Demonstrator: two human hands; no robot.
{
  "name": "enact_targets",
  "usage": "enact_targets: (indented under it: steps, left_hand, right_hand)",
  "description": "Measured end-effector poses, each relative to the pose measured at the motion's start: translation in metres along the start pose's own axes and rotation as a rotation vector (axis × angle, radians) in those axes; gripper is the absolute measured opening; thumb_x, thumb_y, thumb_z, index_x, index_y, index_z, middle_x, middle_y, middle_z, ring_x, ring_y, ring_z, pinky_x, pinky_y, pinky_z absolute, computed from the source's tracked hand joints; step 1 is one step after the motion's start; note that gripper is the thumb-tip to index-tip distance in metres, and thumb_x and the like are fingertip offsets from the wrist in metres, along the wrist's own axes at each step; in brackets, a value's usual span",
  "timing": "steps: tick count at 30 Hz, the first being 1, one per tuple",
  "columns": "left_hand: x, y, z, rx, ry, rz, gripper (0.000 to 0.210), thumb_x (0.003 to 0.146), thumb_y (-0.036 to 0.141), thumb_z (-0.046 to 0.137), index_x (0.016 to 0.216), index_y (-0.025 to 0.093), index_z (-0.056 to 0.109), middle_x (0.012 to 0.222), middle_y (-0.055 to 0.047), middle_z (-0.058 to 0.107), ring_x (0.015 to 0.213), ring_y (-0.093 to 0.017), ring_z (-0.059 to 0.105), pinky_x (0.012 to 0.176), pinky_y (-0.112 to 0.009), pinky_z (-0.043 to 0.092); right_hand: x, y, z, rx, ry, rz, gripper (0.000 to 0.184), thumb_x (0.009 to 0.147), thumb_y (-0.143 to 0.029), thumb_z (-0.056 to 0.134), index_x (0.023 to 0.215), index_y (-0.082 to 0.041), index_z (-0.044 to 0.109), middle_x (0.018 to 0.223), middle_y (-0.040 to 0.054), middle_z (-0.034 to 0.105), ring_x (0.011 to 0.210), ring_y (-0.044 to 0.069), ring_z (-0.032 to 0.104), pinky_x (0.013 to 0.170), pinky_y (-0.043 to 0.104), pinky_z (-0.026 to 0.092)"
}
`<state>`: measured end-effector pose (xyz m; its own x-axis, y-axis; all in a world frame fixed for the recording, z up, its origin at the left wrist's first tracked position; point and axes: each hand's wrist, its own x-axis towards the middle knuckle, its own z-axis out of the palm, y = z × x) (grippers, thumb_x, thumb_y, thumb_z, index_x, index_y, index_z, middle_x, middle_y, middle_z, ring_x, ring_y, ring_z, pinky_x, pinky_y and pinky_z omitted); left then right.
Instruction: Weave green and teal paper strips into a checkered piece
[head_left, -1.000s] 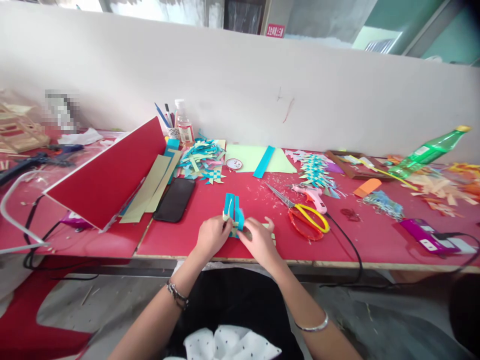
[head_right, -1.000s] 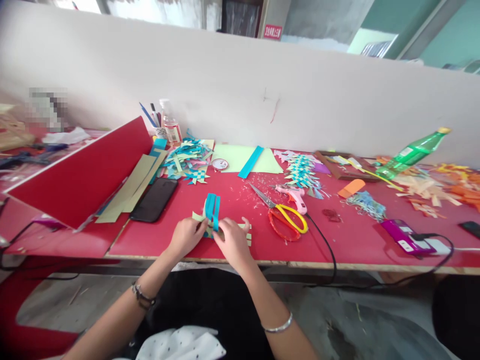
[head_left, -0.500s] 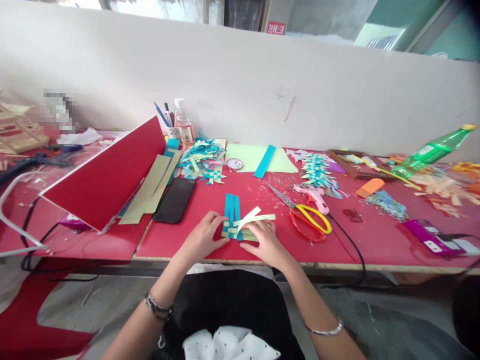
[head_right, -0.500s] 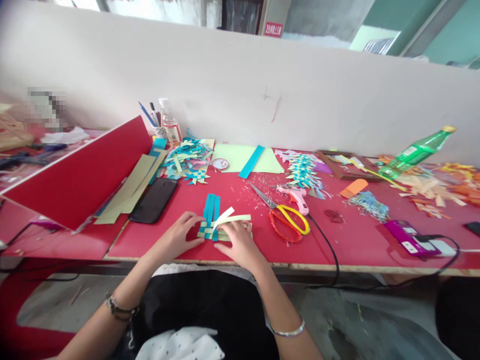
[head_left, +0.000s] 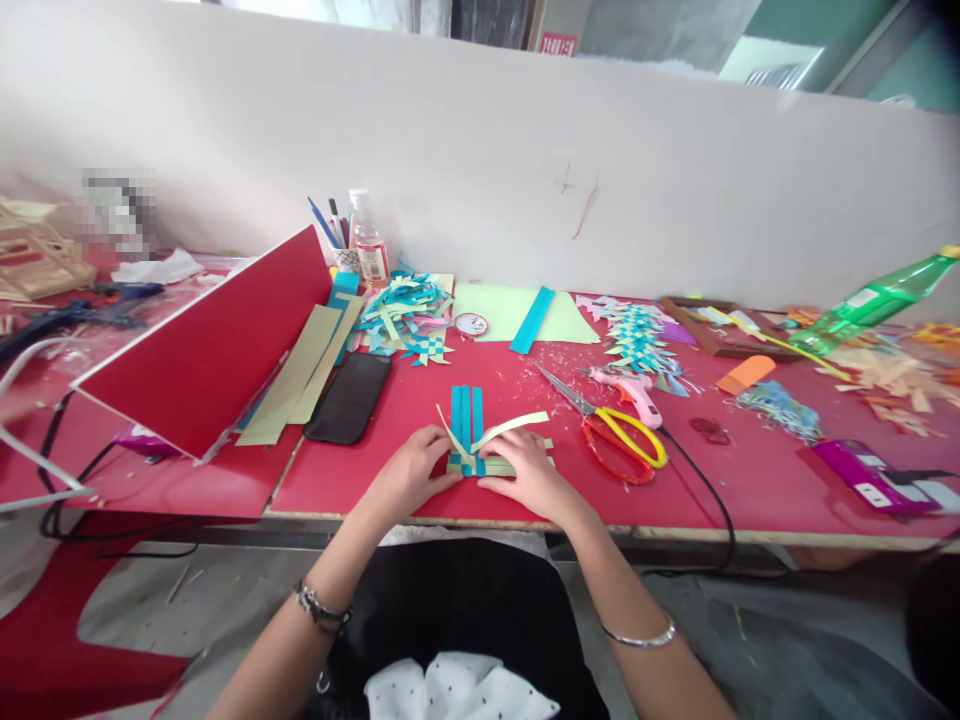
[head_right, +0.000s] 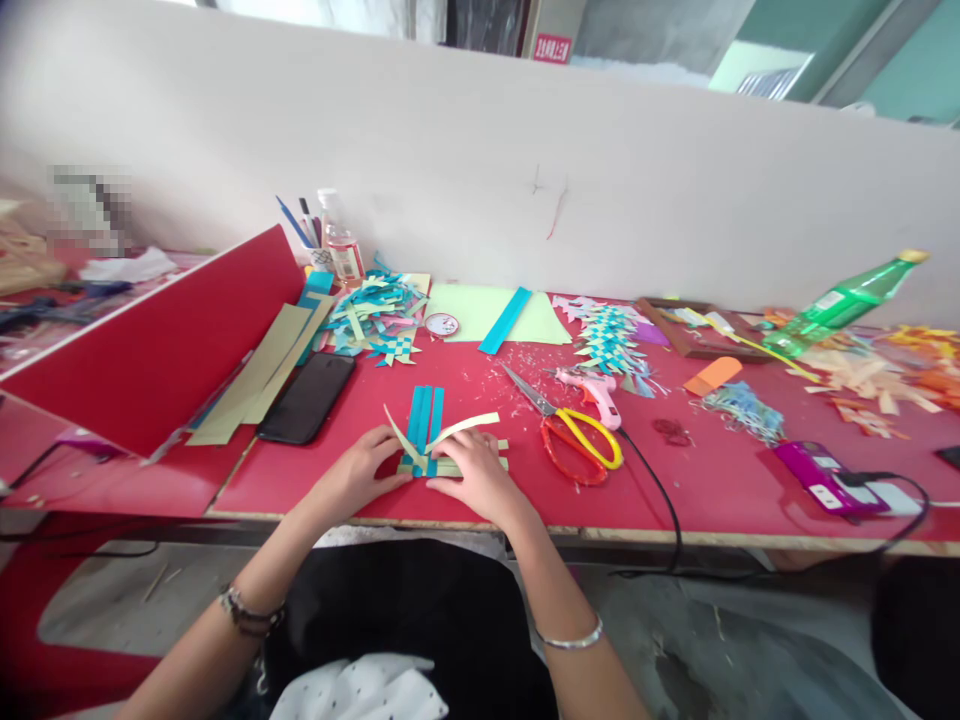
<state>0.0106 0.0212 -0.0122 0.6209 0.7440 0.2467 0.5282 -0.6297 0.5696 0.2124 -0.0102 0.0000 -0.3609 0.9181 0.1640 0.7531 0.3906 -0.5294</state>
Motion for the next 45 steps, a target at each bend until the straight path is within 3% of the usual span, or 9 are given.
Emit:
enact_targets:
  steps: [12,22,29,32,37,39,41,45]
  left_hand:
    - [0.003,0.001,-0.004,-0.003,-0.035,-0.005,0.025,0.078,0.032,0.054,0.099,0.02,0.056,0.099,-0.006,0.053,0.091,-0.018,0.052,0.08,-0.03,0.043]
    - [0.003,-0.002,0.001,0.009,0.022,0.011,0.022,0.076,0.028,0.057,0.096,0.019,0.054,0.097,-0.006,0.053,0.09,-0.018,0.053,0.079,-0.029,0.044]
    - [0.006,0.004,-0.002,0.192,-0.019,-0.061,0.021,0.08,0.034,0.051,0.094,0.018,0.055,0.095,-0.006,0.052,0.085,-0.019,0.054,0.073,-0.029,0.045]
    - [0.007,0.004,-0.001,0.292,-0.015,-0.08,0.024,0.079,0.036,0.051,0.096,0.019,0.054,0.097,-0.007,0.053,0.089,-0.021,0.054,0.075,-0.031,0.044]
    - [0.015,0.004,-0.001,0.397,0.03,-0.139,0.021,0.08,0.034,0.048,0.093,0.018,0.054,0.102,-0.011,0.053,0.093,-0.024,0.053,0.075,-0.033,0.044]
    - [0.023,0.002,-0.004,0.441,0.044,-0.159,0.02,0.081,0.034,0.048,0.092,0.018,0.054,0.102,-0.011,0.053,0.091,-0.024,0.054,0.073,-0.032,0.044]
    - [0.031,-0.002,-0.009,0.492,0.022,-0.172,0.018,0.08,0.031,0.048,0.09,0.017,0.054,0.098,-0.01,0.053,0.086,-0.023,0.055,0.068,-0.03,0.044]
    - [0.041,-0.008,-0.027,0.596,-0.006,-0.243,0.015,0.077,0.023,0.049,0.088,0.015,0.055,0.094,-0.01,0.052,0.074,-0.02,0.057,0.058,-0.027,0.042]
  right_hand:
    - [0.004,0.005,-0.001,0.01,0.013,-0.06,0.015,0.073,-0.03,0.061,0.087,-0.026,0.061,0.095,0.0006,0.061,0.093,0.019,0.051,0.085,0.035,0.036]
    - [0.008,0.006,0.001,0.036,0.021,-0.119,0.017,0.074,-0.03,0.06,0.089,-0.024,0.06,0.097,0.0023,0.061,0.094,0.018,0.052,0.083,0.032,0.039]
    - [0.011,0.008,0.001,0.114,0.025,-0.127,0.019,0.074,-0.029,0.059,0.092,-0.023,0.059,0.107,0.0047,0.053,0.1,0.018,0.05,0.087,0.032,0.04]
    - [0.013,0.011,-0.011,0.145,0.189,-0.068,0.015,0.079,-0.029,0.052,0.092,-0.024,0.058,0.102,0.0052,0.052,0.099,0.017,0.05,0.086,0.032,0.041]
    - [0.024,0.019,-0.037,0.149,0.671,0.018,0.013,0.081,-0.022,0.044,0.091,-0.02,0.052,0.091,0.0058,0.052,0.086,0.016,0.051,0.079,0.032,0.043]
    - [0.032,0.021,-0.045,0.142,0.754,0.021,0.013,0.08,-0.021,0.043,0.09,-0.02,0.051,0.089,0.0057,0.052,0.081,0.016,0.051,0.074,0.031,0.044]
    - [0.041,0.021,-0.05,0.13,0.707,-0.022,0.011,0.079,-0.019,0.043,0.085,-0.02,0.052,0.086,0.005,0.052,0.08,0.016,0.051,0.072,0.03,0.043]
    - [0.069,0.018,-0.045,0.183,0.464,-0.062,0.013,0.078,-0.018,0.041,0.079,-0.019,0.054,0.078,0.0026,0.056,0.071,0.014,0.052,0.066,0.026,0.043]
